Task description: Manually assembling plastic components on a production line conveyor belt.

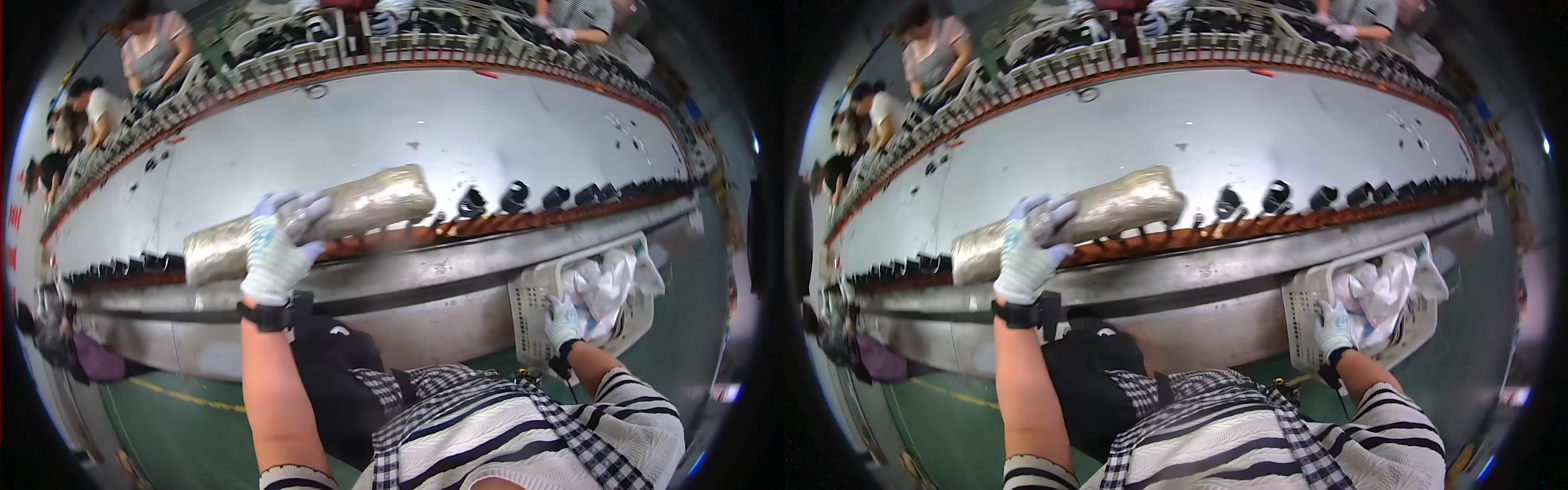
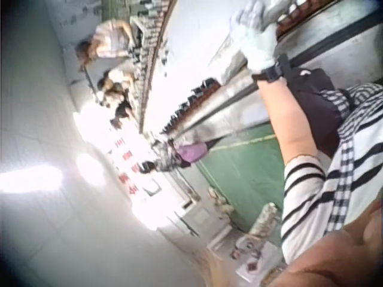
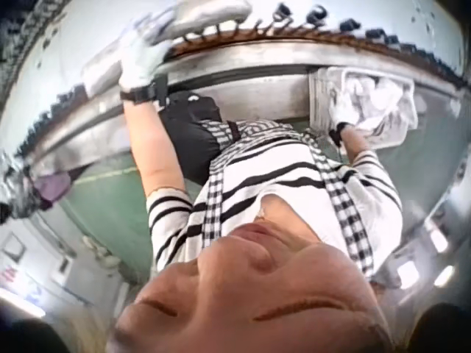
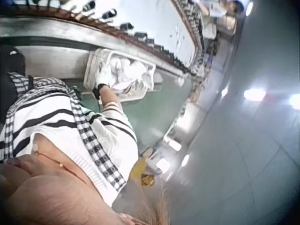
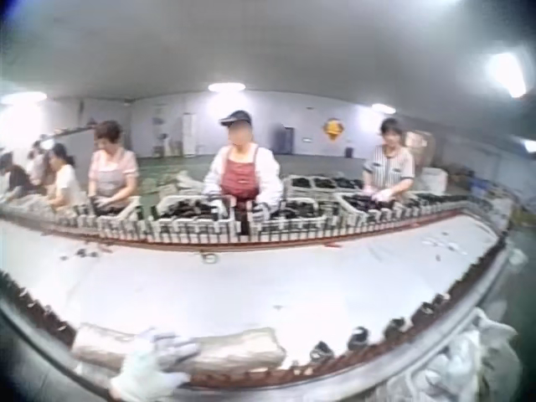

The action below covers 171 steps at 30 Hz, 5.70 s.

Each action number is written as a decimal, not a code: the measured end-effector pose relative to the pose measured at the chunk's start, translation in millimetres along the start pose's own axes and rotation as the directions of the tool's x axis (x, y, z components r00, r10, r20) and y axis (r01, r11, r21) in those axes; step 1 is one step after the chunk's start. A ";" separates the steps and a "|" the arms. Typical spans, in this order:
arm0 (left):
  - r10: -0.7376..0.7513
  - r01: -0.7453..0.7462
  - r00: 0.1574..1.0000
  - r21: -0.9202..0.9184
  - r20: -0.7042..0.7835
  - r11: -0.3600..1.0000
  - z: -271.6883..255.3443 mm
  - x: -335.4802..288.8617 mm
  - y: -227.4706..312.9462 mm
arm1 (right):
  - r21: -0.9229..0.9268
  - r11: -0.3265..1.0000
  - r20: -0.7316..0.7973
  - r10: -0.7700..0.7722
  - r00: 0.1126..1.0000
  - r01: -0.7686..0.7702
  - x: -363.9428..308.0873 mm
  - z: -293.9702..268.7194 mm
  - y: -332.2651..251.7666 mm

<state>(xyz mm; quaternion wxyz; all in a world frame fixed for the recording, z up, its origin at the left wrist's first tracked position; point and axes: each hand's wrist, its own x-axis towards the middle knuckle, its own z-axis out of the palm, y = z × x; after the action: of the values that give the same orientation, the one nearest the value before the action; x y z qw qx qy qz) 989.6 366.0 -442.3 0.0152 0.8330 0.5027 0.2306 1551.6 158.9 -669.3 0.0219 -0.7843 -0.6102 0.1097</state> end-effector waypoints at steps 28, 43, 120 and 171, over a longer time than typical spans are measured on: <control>0.150 -0.151 0.989 -0.121 -0.017 0.981 14.1 29.5 58.0 | -0.066 0.997 -0.087 -0.056 0.995 0.051 -13.1 -53.5 0.1; 0.028 0.014 0.995 -0.407 0.098 0.913 41.8 46.1 66.3 | -0.110 0.994 -0.031 -0.006 1.000 0.002 -20.4 -54.1 12.1; 0.222 -0.208 0.972 -0.164 0.075 0.964 59.5 51.4 111.3 | 0.006 0.999 -0.043 -0.048 0.998 0.048 -15.1 -45.5 31.5; 0.045 -0.079 0.983 -0.193 -0.178 0.978 50.9 54.0 96.8 | -0.052 0.998 -0.075 -0.026 0.997 0.022 -19.0 -76.8 11.9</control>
<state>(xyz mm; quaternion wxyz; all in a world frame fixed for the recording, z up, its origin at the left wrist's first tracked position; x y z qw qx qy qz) 1111.3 374.2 -442.9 0.0476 0.8195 0.4502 0.3514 1573.9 145.3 -593.7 0.0261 -0.7807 -0.6210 0.0642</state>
